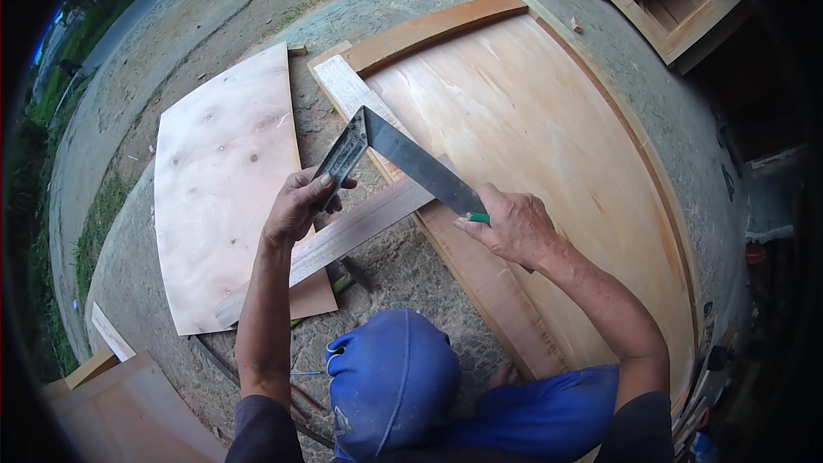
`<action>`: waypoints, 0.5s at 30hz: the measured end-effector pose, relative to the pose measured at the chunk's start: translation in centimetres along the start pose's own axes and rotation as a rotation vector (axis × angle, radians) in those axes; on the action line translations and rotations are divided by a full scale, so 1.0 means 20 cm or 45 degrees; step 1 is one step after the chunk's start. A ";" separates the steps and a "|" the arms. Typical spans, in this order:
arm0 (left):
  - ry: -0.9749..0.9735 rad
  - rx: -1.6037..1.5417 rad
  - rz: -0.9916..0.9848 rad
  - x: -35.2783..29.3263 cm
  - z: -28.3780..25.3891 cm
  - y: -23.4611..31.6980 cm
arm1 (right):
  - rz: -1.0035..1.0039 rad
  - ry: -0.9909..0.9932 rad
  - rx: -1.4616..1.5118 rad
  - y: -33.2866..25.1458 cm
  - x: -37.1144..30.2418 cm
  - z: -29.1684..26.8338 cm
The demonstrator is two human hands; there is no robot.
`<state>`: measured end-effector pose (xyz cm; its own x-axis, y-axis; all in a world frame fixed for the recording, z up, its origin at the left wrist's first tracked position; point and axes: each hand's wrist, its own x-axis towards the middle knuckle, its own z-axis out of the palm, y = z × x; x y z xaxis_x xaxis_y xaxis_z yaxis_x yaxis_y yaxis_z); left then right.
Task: The person assembles a wooden frame on a large plywood sheet using a hammer and nails. They secure wooden strips to the plywood, then mark the plywood with a pencil using a wooden strip as a guide.
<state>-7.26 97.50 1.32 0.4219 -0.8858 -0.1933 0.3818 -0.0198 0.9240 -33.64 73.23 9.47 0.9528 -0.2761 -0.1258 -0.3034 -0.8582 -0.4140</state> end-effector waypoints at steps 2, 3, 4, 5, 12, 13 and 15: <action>0.194 0.545 -0.021 0.04 0.00 -0.05 | 0.242 -0.230 0.181 0.01 -0.14 0.20; 0.205 0.733 -0.137 0.06 0.02 -0.07 | 0.271 -0.235 0.235 0.04 -0.18 0.29; 0.180 0.876 -0.068 0.06 0.04 -0.14 | 0.284 -0.242 0.296 0.05 -0.21 0.37; 0.219 1.201 0.052 0.07 0.09 -0.18 | 0.309 -0.247 0.355 0.07 -0.23 0.42; 0.624 1.696 0.346 0.12 0.32 -0.34 | 0.269 -0.284 0.571 0.11 -0.18 0.48; 0.639 1.695 0.315 0.12 0.31 -0.34 | 0.280 -0.285 0.624 0.11 -0.17 0.45; 0.662 1.699 0.300 0.10 0.31 -0.34 | 0.287 -0.216 0.683 0.12 -0.15 0.40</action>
<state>-14.07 92.90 -3.23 0.7210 -0.6702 0.1763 -0.6498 -0.5655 0.5079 -37.16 75.43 1.66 0.8667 -0.3150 -0.3868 -0.4941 -0.4364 -0.7519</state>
